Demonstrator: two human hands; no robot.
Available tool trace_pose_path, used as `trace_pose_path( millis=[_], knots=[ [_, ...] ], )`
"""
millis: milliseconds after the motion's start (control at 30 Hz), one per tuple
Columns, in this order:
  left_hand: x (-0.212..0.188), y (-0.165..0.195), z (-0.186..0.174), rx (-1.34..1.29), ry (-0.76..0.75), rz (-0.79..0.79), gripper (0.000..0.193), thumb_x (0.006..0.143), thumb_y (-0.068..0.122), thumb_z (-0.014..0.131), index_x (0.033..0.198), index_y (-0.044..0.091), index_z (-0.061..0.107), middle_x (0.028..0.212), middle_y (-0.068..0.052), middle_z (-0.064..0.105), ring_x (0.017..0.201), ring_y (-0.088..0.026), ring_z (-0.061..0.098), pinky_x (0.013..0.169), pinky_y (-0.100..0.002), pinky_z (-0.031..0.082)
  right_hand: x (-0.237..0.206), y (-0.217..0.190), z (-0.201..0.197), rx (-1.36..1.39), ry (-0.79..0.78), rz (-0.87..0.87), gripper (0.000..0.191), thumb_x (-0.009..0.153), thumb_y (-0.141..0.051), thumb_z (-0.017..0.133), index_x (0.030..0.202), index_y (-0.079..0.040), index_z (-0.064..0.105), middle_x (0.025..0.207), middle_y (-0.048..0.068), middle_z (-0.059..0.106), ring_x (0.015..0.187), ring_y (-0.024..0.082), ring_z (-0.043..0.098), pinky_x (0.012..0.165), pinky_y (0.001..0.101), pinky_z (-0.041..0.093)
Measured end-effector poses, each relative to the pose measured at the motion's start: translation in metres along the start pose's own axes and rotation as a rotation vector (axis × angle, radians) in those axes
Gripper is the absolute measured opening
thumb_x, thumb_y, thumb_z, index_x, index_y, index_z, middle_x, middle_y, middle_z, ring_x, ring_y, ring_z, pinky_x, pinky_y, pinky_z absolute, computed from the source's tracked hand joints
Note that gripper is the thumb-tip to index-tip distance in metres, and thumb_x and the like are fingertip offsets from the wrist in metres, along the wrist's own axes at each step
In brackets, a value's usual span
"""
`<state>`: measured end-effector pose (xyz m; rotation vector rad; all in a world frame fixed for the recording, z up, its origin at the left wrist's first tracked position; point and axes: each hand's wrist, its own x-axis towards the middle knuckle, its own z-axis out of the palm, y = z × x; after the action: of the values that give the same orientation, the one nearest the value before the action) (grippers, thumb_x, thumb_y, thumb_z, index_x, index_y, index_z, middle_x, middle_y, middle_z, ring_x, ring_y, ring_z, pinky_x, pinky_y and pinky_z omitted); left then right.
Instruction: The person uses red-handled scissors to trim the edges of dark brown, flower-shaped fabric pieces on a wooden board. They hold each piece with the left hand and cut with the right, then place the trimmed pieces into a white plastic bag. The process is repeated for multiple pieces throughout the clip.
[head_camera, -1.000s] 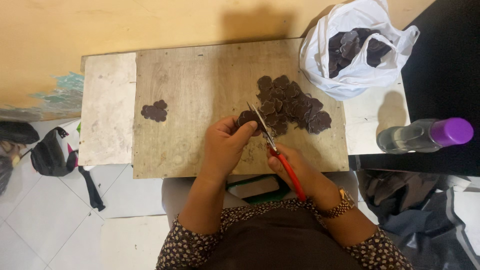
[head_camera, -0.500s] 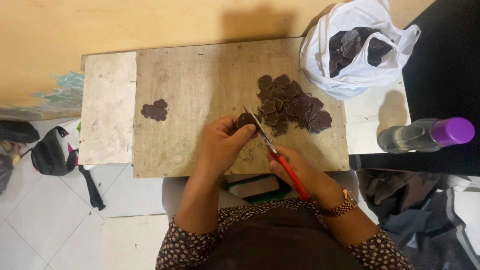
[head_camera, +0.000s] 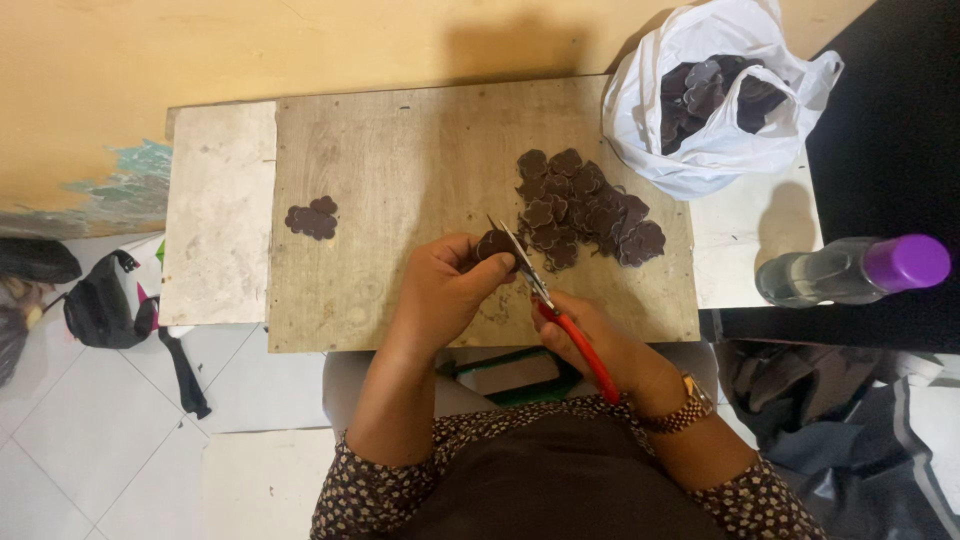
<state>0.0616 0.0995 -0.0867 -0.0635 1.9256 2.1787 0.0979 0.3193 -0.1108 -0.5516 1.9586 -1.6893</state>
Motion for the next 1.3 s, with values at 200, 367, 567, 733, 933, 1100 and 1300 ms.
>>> trace_pose_path(
  millis=[200,367,567,733,933,1100,1300],
  knots=[
    [0.0,0.001,0.0,0.048,0.018,-0.016,0.015,0.092,0.01,0.072,0.098,-0.004,0.074,0.086,-0.007,0.076,0.077,-0.01,0.069,0.07,-0.024,0.056,-0.001,-0.004,0.0,-0.005,0.009,0.004,0.055,0.098,-0.065,0.049,0.09,-0.01,0.053,0.075,-0.003,0.049,0.069,0.009,0.046,0.06,0.0258,0.045],
    [0.001,0.001,0.002,0.038,0.027,-0.018,0.016,0.093,0.011,0.073,0.098,-0.004,0.074,0.086,-0.007,0.076,0.078,-0.01,0.07,0.071,-0.024,0.057,-0.001,0.0,-0.002,0.051,-0.007,0.004,0.053,0.099,-0.062,0.05,0.092,-0.01,0.053,0.076,-0.004,0.047,0.07,0.009,0.044,0.06,0.0257,0.043],
    [0.001,0.001,0.003,0.062,-0.023,0.018,0.019,0.096,0.016,0.07,0.105,0.0,0.074,0.089,-0.004,0.075,0.081,-0.009,0.069,0.072,-0.025,0.055,0.003,0.01,0.001,0.065,0.055,-0.004,0.046,0.101,-0.054,0.052,0.096,-0.008,0.055,0.077,-0.004,0.047,0.07,0.008,0.044,0.061,0.0253,0.043],
    [0.006,-0.006,0.008,0.037,-0.057,0.012,0.02,0.097,0.017,0.067,0.107,0.001,0.074,0.09,-0.003,0.075,0.082,-0.01,0.069,0.073,-0.026,0.054,0.003,0.012,0.001,0.058,0.077,-0.029,0.04,0.103,-0.048,0.053,0.099,-0.008,0.055,0.078,-0.005,0.046,0.072,0.008,0.043,0.062,0.0245,0.042],
    [0.013,-0.016,0.007,0.044,-0.042,-0.005,0.02,0.097,0.019,0.065,0.107,0.004,0.074,0.09,-0.002,0.075,0.083,-0.01,0.069,0.075,-0.026,0.053,0.006,0.013,0.001,0.025,0.098,0.04,0.039,0.102,-0.048,0.052,0.098,-0.009,0.054,0.075,-0.004,0.047,0.069,0.008,0.044,0.061,0.0252,0.043],
    [0.019,-0.016,0.011,0.065,-0.008,-0.035,0.018,0.098,0.018,0.064,0.105,0.004,0.073,0.091,-0.002,0.076,0.085,-0.011,0.07,0.074,-0.026,0.052,0.009,0.015,-0.003,0.035,0.098,0.0,0.045,0.103,-0.053,0.05,0.097,-0.009,0.054,0.079,-0.004,0.046,0.073,0.008,0.043,0.063,0.0263,0.042],
    [0.021,-0.014,0.014,-0.009,0.016,-0.01,0.017,0.098,0.013,0.065,0.109,0.003,0.071,0.094,-0.005,0.074,0.086,-0.011,0.069,0.076,-0.026,0.054,0.014,0.016,-0.006,-0.019,0.113,-0.029,0.051,0.102,-0.059,0.05,0.097,-0.008,0.055,0.079,-0.002,0.048,0.073,0.009,0.045,0.064,0.0267,0.043]
  ],
)
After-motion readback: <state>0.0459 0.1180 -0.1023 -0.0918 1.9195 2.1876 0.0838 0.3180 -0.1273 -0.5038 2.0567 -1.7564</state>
